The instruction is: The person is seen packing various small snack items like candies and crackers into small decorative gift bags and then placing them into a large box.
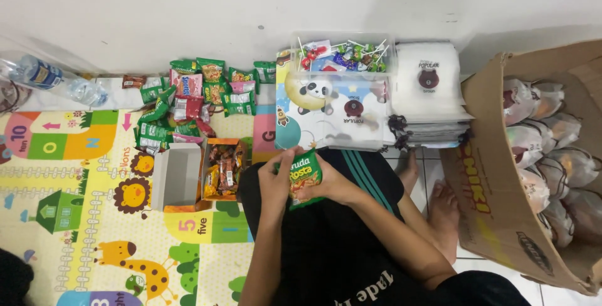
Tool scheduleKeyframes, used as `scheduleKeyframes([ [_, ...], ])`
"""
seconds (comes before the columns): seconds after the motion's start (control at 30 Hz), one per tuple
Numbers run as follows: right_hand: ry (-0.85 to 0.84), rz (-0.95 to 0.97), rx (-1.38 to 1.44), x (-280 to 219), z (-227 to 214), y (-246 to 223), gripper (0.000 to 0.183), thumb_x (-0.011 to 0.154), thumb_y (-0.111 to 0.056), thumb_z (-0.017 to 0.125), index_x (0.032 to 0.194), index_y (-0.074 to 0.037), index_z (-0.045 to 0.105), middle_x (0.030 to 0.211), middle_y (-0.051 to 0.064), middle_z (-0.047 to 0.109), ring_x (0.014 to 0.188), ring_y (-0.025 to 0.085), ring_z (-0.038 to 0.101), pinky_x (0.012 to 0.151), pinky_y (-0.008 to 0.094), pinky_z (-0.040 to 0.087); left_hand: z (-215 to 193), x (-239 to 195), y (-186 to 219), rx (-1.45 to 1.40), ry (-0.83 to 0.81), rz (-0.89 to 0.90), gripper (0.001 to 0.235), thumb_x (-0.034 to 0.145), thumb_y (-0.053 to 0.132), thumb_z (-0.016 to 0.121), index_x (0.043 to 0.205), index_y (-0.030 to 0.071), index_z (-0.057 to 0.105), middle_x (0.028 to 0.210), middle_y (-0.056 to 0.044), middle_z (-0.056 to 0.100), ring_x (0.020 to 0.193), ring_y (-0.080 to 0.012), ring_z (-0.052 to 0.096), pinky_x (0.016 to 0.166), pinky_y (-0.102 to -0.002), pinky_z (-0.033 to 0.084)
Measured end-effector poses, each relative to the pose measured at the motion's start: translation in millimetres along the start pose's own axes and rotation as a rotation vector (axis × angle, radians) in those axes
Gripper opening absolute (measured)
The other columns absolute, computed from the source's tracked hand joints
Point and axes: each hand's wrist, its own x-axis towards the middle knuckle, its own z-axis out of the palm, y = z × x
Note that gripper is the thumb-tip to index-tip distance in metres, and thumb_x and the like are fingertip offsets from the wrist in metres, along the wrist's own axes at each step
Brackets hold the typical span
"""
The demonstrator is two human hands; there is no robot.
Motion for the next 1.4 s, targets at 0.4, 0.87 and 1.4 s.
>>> scheduleKeyframes([
  [0.4,0.037,-0.037,-0.041,2,-4,-8,0.116,0.064,0.012,0.09,0.156,-0.019,0.027,0.118,0.021,0.063,0.095,0.028,0.071,0.077,0.037,0.067,-41,38,-6,-0.247,0.009,-0.245,0.046,0.107,0.034,0.051,0.126,-0.005,0.065,0.121,-0.029,0.069,0.115,-0.0403,0.066,0.097,-0.052,0.055],
  [0.87,0.249,-0.481,-1.048,19,1,-52,0.057,0.086,-0.018,0.079,0.139,-0.013,0.057,0.144,0.015,0.054,0.138,0.04,0.048,0.115,0.055,0.038,-16,77,-74,-0.242,0.241,-0.25,0.036,0.09,0.02,0.078,0.12,-0.001,0.074,0.105,-0.021,0.073,0.092,-0.0237,0.07,0.079,-0.039,0.06],
  [1.4,-0.029,-0.298,-1.237,88,-5,0,0.094,0.078,-0.011,0.067,0.162,-0.013,0.026,0.171,0.016,0.014,0.156,0.041,0.005,0.123,0.06,0.006,-14,153,-143,0.014,0.185,-0.283,0.043,0.083,0.04,0.081,0.106,0.004,0.077,0.129,-0.016,0.068,0.12,-0.0337,0.064,0.094,-0.046,0.055],
])
